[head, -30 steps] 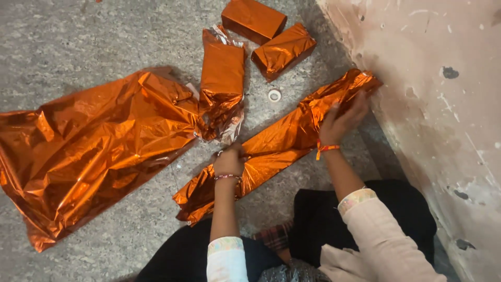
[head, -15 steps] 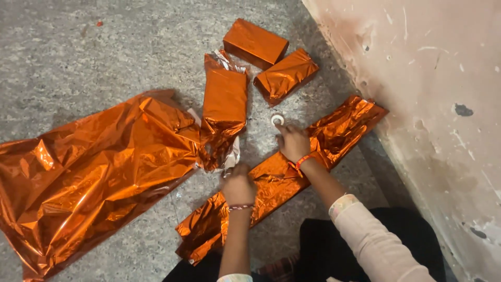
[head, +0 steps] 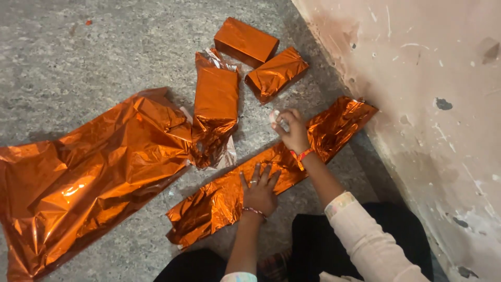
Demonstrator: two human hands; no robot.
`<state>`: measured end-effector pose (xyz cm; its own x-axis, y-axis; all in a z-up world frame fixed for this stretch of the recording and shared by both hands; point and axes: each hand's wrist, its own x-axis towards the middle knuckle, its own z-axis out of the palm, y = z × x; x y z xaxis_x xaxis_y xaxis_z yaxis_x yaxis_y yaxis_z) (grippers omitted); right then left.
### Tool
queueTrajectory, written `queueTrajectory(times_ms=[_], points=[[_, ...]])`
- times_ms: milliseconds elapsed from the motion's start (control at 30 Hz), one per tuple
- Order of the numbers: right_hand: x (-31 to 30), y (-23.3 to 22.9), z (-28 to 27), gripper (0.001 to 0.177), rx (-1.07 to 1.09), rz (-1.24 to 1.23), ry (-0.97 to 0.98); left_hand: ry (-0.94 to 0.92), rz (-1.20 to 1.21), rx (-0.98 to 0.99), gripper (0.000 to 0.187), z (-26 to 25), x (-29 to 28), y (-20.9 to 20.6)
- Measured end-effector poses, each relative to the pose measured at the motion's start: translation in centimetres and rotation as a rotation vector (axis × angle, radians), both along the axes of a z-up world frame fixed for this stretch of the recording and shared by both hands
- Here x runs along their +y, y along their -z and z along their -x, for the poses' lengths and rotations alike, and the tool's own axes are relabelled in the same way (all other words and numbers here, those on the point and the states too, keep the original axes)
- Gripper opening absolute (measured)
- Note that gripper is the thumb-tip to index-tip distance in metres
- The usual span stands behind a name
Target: The person wraps a rectangular item with orange metallic paper, folding the edges and securing them with clear adhesive tape. They smooth the paper and apply tape to multiple edges to complete the package.
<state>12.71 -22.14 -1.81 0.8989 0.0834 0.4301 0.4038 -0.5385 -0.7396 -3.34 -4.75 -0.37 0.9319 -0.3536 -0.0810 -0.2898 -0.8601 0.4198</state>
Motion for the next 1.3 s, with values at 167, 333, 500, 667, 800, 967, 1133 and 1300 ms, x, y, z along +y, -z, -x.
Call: queueTrajectory(times_ms=[167, 333, 500, 667, 800, 967, 1133, 1300], points=[[2.3, -3.8, 3.7, 0.014, 0.477, -0.542, -0.289, -0.007, 0.073, 0.079, 0.067, -1.3, 2.2, -0.6], [3.6, -6.8, 9.4, 0.016, 0.607, -0.717, -0.366, -0.392, 0.813, 0.086, 0.047, -2.3, 4.3, -4.9], [2.8, -11.4, 15.2, 0.024, 0.55, -0.717, -0.351, -0.217, 1.407, 0.249, 0.061, -1.3, 5.6, -13.4], [1.4, -15.4, 19.4, 0.034, 0.625, -0.752, -0.364, -0.065, 1.004, 0.066, 0.048, 3.5, 5.1, -19.4], [1.8, -15.9, 20.5, 0.03, 0.59, -0.888, -0.519, -0.183, 1.107, 0.016, 0.04, 5.5, 4.8, -19.6], [1.7, -16.7, 20.2, 0.028, 0.572, -0.931, -0.583, -0.148, 1.165, 0.045, 0.033, 5.2, 5.7, -18.5], [1.2, -16.8, 19.8, 0.025, 0.565, -0.808, -0.562, -0.098, 1.287, 0.104, 0.032, 4.7, 6.1, -16.6], [1.9, -16.7, 19.6, 0.028, 0.52, -0.759, -0.503, -0.195, 1.504, 0.297, 0.029, 4.1, 5.4, -14.4]])
